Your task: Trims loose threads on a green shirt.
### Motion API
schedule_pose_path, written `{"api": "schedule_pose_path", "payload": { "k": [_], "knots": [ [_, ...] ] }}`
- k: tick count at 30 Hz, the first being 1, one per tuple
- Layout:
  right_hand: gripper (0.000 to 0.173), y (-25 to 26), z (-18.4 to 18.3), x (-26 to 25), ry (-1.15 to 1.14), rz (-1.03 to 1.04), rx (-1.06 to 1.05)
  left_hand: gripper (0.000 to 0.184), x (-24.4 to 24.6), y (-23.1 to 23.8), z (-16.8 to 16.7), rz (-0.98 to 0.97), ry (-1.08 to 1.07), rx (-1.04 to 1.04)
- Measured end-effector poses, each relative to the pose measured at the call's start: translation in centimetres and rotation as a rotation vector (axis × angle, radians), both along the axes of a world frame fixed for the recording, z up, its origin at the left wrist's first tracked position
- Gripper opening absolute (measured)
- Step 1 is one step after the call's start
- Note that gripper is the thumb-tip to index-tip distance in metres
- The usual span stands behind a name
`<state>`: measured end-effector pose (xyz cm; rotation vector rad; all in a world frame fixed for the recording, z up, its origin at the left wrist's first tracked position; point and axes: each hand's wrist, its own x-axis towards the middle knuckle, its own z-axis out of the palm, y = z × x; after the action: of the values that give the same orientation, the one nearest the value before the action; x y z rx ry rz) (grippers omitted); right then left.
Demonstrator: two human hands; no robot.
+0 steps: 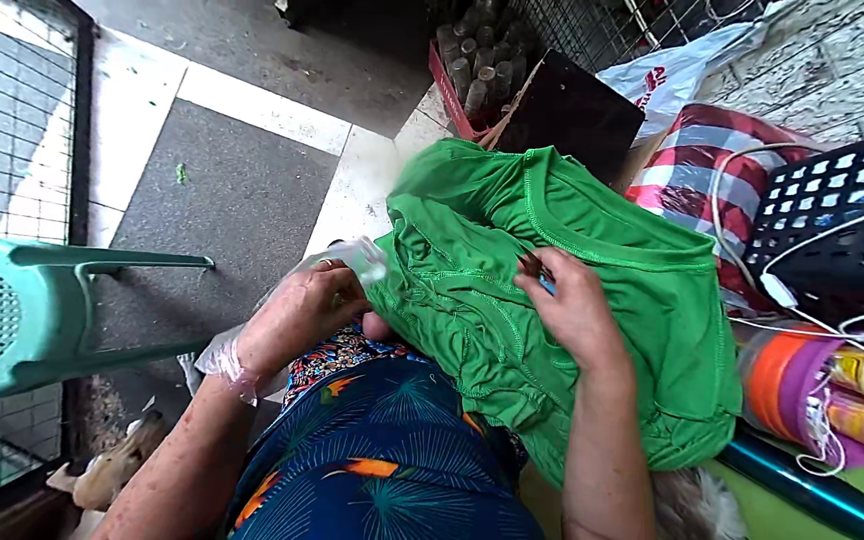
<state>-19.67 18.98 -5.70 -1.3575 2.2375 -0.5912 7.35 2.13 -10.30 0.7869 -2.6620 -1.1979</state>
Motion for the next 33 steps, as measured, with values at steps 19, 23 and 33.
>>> {"api": "schedule_pose_path", "payload": {
  "k": [19,23,33],
  "knots": [
    [0.016,-0.1,-1.1,-3.3,-0.148,-0.136,-0.136,0.033,-12.2,4.5,-5.9,0.157,0.414,-0.002],
    [0.023,-0.7,-3.2,-2.4,-0.083,-0.152,0.004,0.029,-10.6,4.0,-7.4,0.223,0.377,0.241],
    [0.022,-1.1,-3.2,-1.8,-0.001,-0.157,0.087,0.017,-11.2,4.3,-5.4,0.254,0.545,-0.024]
  ]
}}
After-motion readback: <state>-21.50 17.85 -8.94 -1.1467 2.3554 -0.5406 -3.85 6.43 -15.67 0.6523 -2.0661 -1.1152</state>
